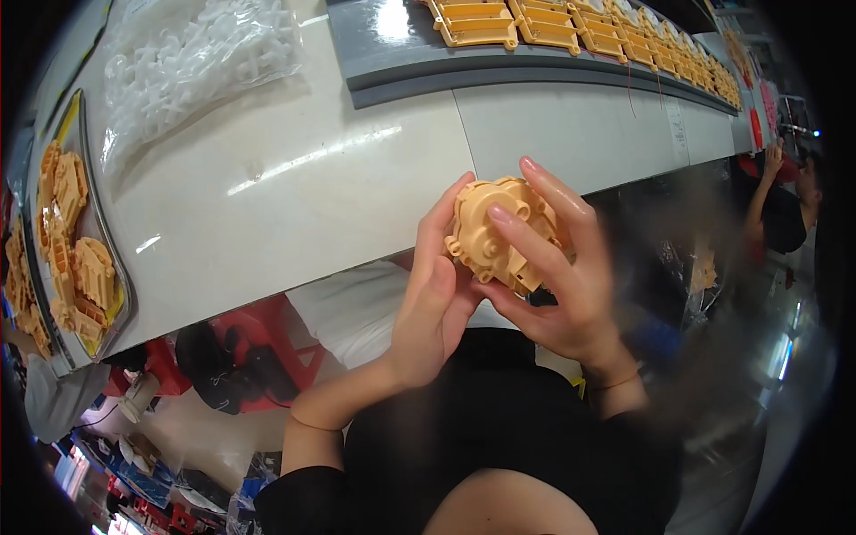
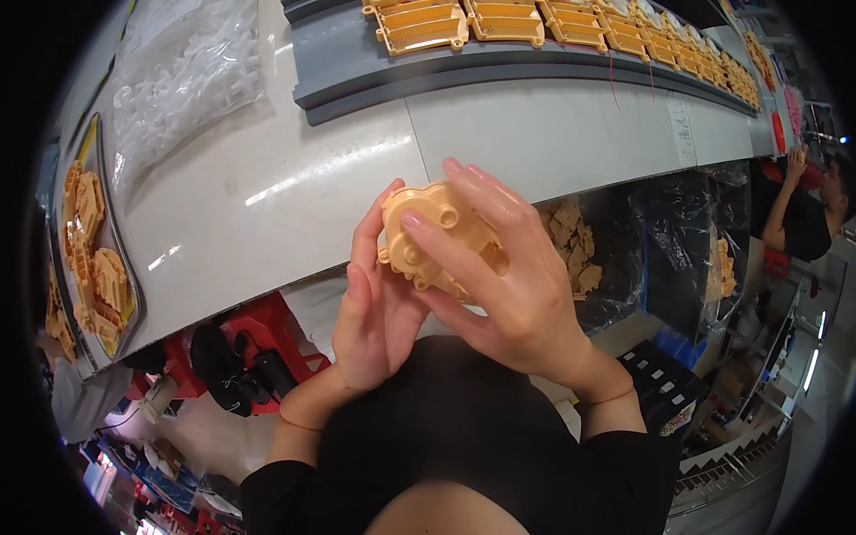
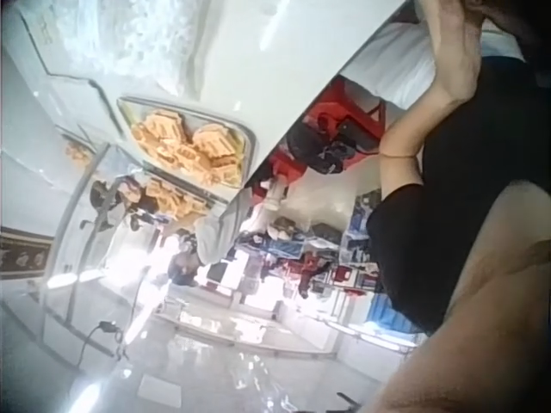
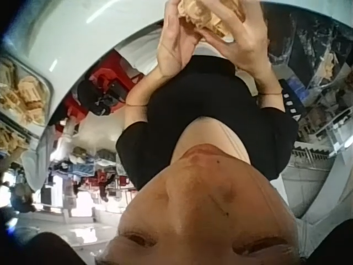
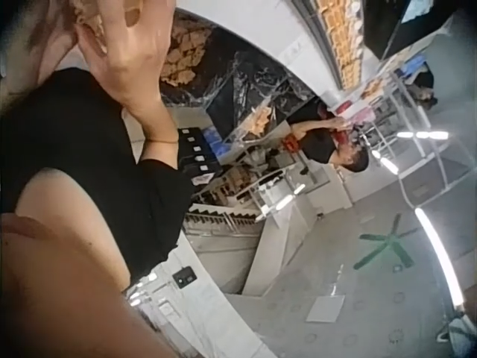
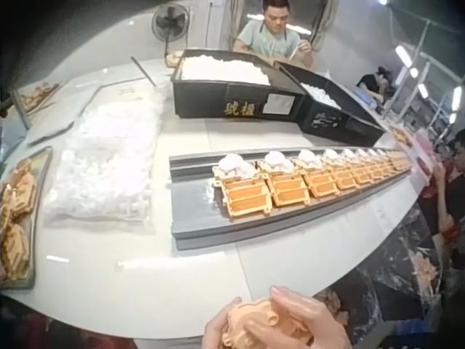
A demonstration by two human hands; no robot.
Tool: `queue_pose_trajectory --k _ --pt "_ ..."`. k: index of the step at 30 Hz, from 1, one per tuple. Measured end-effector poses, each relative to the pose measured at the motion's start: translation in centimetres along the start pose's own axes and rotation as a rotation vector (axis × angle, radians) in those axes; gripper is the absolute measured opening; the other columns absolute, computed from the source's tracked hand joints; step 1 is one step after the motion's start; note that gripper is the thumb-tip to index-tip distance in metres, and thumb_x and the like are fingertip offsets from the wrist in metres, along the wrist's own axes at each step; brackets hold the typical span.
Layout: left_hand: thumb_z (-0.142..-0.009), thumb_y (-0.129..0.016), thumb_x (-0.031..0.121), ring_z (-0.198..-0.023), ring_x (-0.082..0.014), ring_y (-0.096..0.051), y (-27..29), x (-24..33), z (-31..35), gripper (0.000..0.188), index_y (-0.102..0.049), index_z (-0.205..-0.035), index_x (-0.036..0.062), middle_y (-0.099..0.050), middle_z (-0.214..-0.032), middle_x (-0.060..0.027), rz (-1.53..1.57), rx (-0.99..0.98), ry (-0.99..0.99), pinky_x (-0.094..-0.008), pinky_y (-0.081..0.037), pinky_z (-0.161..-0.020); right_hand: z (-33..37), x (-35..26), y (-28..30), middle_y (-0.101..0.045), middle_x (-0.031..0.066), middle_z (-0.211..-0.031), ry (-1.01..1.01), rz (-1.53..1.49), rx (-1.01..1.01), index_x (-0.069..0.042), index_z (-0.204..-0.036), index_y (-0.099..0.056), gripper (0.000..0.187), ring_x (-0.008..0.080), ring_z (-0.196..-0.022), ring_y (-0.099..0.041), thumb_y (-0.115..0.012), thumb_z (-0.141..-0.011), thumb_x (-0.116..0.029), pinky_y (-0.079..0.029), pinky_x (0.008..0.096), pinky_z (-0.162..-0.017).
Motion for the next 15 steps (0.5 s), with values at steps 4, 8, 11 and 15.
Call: queue_pose_trajectory --k 4,8,11,15 --pt "-0.100 -0.040 0.045 -0.135 -0.0218 -0.032 0.1 -0.1 0.1 0.071 -0.007 -0.152 0.0098 -0.024 -0.148 -0.0103 -0.018 0.004 0.013 -0.0381 -0.035 -0.106 -0.7 -0.5 0.4 -0.048 0.0209 -0.135 -0.033 0.074 -0.014 -0.011 -0.123 -0.061 0.066 0.0377 -0.119 -0.051 -0.081 -0.061 -0.002 -0.046 0.0422 -0.097" --pt "-0.100 -0.041 0.042 -0.135 -0.0204 -0.032 0.4 -0.1 0.2 0.069 -0.009 -0.152 0.0091 -0.024 -0.149 -0.0100 -0.038 -0.015 0.023 -0.0357 -0.034 -0.106 -0.4 -0.4 0.6 -0.051 0.0213 -0.134 -0.042 0.069 -0.061 -0.007 -0.121 -0.062 0.065 0.0357 -0.120 -0.052 -0.080 -0.059 0.001 -0.046 0.0417 -0.098" --pt "-0.100 -0.042 0.040 -0.136 -0.0205 -0.031 0.4 -0.2 0.2 0.071 -0.007 -0.153 0.0092 -0.021 -0.151 -0.0102 -0.081 0.029 0.046 -0.0356 -0.033 -0.107 -1.2 -0.9 0.6 -0.052 0.0204 -0.133 -0.095 0.153 -0.116 -0.006 -0.121 -0.062 0.065 0.0352 -0.120 -0.052 -0.080 -0.059 0.003 -0.045 0.0413 -0.099" --pt "-0.100 -0.041 0.041 -0.137 -0.0223 -0.030 0.6 -0.1 0.1 0.072 -0.003 -0.153 0.0104 -0.019 -0.152 -0.0109 -0.030 0.008 -0.016 -0.0394 -0.032 -0.108 -1.0 -0.2 0.2 -0.052 0.0190 -0.133 -0.120 0.088 -0.050 -0.005 -0.121 -0.062 0.066 0.0345 -0.121 -0.052 -0.079 -0.059 0.004 -0.045 0.0400 -0.100"
Point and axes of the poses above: each hand's wrist, its own z-axis away from the middle knuckle, its own y-axis out of the back of the hand, x = y × z, the point moved 8 cm from there along -z, towards the middle knuckle
